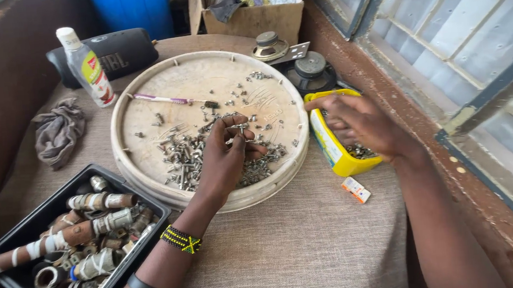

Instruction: Sorting and inspecting various metal hardware components like screws and bolts from a pile into a separate container.

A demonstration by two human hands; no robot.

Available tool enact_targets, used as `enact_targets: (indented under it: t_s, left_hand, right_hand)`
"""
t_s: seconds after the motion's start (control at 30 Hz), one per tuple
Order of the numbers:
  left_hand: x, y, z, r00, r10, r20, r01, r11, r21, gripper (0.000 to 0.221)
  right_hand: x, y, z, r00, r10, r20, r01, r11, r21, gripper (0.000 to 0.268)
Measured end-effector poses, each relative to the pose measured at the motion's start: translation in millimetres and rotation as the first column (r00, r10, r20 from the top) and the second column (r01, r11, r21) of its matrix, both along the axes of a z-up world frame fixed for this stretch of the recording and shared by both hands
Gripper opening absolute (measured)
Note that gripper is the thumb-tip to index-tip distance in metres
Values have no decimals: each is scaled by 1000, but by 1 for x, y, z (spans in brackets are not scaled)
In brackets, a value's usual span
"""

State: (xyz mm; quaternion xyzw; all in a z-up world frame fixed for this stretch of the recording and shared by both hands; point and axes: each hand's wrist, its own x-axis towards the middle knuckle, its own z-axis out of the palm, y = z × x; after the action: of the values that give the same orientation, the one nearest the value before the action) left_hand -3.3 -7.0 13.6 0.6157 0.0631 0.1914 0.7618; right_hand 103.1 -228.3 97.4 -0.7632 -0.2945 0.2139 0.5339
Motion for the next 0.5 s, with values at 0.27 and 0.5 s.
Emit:
enact_targets:
  t_s: [0.27,0.5]
  left_hand:
    - [5,9,-12,996,84,-36,-83,996,44,34]
    - [7,6,-9,970,243,2,-223,884,412,37]
  right_hand:
    - [8,91,-41,809,478,-342,-280,825,491,56]
    - [17,110,-74,896,326,-301,-96,804,587,52]
